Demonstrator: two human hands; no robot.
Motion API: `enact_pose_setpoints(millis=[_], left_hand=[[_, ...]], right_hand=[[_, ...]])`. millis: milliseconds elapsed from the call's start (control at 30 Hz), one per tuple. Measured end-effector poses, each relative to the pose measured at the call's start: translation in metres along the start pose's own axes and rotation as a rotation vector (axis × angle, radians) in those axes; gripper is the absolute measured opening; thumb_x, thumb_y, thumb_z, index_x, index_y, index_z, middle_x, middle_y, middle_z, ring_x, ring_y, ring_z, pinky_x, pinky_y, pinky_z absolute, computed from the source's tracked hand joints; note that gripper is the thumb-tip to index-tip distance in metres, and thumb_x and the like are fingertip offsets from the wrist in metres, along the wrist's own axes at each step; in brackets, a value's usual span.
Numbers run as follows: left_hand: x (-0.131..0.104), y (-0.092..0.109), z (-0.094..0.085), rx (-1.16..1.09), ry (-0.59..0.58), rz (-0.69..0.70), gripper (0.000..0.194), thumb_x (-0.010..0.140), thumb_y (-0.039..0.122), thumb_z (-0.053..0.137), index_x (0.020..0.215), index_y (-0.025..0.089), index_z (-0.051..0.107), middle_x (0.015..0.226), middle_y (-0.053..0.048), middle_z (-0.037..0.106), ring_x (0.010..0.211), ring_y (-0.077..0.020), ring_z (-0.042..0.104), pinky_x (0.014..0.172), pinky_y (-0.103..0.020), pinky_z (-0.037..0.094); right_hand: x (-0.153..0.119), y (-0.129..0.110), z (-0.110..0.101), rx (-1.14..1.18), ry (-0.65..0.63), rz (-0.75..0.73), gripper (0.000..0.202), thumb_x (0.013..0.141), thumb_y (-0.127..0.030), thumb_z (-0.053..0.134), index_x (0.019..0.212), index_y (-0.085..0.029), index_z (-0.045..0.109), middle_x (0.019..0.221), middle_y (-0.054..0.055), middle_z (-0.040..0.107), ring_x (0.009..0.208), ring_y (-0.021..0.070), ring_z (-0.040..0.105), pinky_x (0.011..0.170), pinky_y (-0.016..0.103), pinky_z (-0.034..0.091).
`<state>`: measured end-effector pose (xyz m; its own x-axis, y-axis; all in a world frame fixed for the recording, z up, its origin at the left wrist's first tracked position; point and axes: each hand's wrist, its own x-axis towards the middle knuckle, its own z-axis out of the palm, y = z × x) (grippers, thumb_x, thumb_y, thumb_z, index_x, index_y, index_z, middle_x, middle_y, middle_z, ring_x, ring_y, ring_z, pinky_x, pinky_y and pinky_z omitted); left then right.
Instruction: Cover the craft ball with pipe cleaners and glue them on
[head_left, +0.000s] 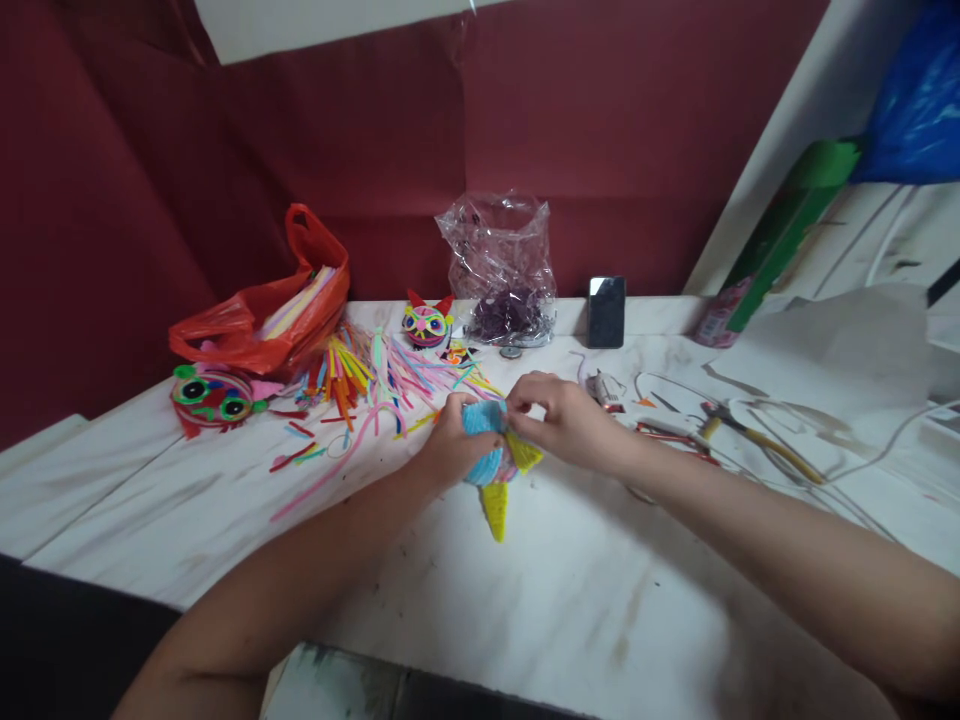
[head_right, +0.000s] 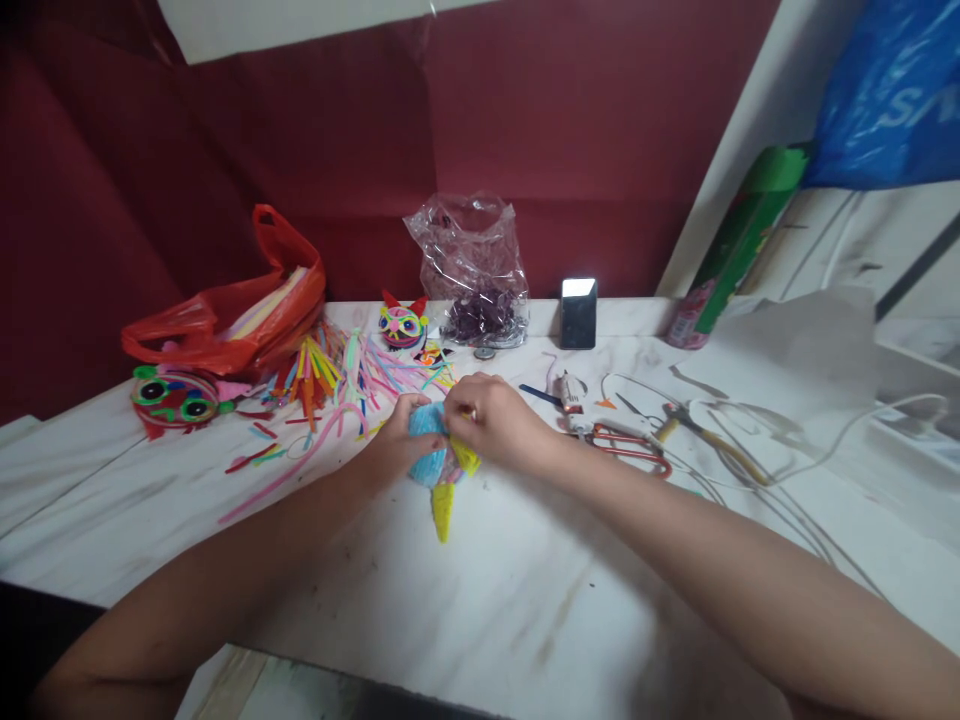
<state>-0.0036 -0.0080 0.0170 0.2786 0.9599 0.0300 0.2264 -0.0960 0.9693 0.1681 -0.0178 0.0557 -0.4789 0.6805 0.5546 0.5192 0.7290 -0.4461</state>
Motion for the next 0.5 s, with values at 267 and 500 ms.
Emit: enact_pose_setpoints(millis=[267,500], left_hand=[[-0.005,0.006,0.008,0.113,0.173,0.013,0.048,0.059,0.016,0.067,0.099,0.021,0.040,0.092,0.000,0.049,0.091,-0.0174,0.050,0.082,-0.031,0.042],[-0.005,0.002,0.007,-0.003,0.166,0.008,0.047,0.058,0.018,0.067,0.097,0.021,0.041,0.084,0.002,0.052,0.078,-0.0150,0.054,0.070,-0.028,0.044]], right_hand=[[-0.046,-0.034,0.022,-0.742,0.168,-0.366,0.019,0.088,-0.013,0.050,0.077,-0.018,0.065,0.093,0.011,0.066,0.092,0.0255,0.048,0.079,0.041,0.033],[-0.065,-0.016,0.043,-0.899,0.305,-0.400,0.013,0.087,-0.015,0.055,0.081,-0.017,0.066,0.119,0.009,0.065,0.115,0.0265,0.046,0.092,0.043,0.031]])
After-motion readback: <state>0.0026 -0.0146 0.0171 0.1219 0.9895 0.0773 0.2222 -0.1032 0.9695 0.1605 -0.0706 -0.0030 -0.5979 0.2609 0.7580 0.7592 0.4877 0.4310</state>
